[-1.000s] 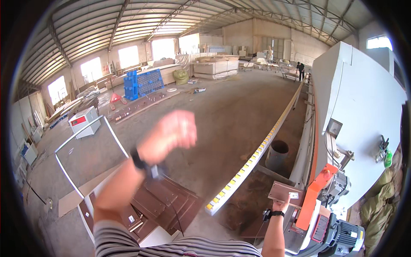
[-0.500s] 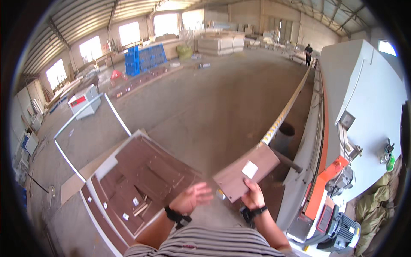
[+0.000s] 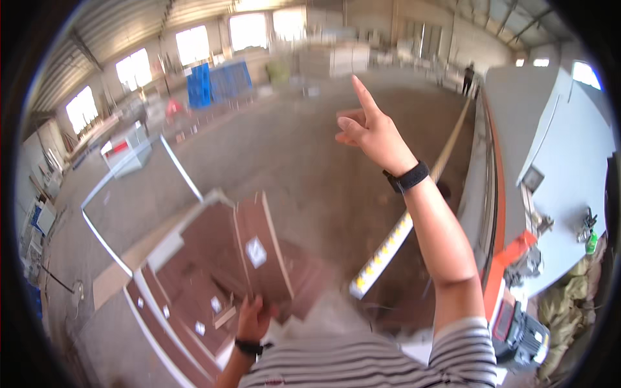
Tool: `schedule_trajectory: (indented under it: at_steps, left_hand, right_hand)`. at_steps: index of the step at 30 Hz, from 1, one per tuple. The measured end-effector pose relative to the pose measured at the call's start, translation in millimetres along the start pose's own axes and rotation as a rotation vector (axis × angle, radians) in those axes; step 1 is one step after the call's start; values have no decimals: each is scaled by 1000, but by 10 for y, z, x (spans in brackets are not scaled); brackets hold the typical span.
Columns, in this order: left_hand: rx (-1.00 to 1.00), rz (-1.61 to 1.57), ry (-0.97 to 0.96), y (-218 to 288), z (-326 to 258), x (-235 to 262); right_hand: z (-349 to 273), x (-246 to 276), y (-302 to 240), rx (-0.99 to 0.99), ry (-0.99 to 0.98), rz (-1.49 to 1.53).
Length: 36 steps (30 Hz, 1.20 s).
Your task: Operating an edge banding machine to apply veneer to the edges of wood panels.
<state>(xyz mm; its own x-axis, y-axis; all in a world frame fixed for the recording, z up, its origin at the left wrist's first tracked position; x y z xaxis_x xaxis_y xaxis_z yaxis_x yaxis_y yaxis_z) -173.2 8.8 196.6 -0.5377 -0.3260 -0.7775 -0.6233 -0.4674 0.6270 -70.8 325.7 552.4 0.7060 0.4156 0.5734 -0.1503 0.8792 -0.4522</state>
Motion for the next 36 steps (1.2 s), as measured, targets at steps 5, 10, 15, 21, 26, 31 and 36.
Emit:
schedule_trajectory:
  at_steps: [5,10,15,21,26,31,36]
  left_hand:
    - [192,-59,249,-211,-130,753]
    - [246,-236,510,-444,-437,1665]
    - [365,-341,665,-811,-398,2040]
    - [270,-340,457,-882,128,1804]
    - [273,-242,576,-1063,504,1892]
    - [190,-290,559,-1414,1237,1963]
    - [85,-226,555,-1559,1676,2186]
  right_hand:
    - [741,359,-381,-355,-142,242]
    - [454,-109,-434,-280,-454,377]
    - [-1471,-1285,294,-394,-951,532]
    - [-2907,-1540,169,-1063,-642,1050]
    - [-3591,-1477,337,-1360,-453,889]
    - [-3950,-1095,260,-1365,-290,812]
    - [-4217,-1075,116,-1492,-267,848]
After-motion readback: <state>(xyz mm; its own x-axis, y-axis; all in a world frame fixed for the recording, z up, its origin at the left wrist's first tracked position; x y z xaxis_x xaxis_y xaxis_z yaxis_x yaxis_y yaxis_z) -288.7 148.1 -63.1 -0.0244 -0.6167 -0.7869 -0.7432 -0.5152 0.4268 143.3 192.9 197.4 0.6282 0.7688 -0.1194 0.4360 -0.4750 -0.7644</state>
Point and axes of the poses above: each hand's wrist, its own z-axis towards the middle knuckle, its own x-axis out of the back of the hand, y = z × x, the point moved 4 cm from there along z, towards the middle knuckle, and after that the axes turned 9 degrees about -y, right-handed, at the moved point
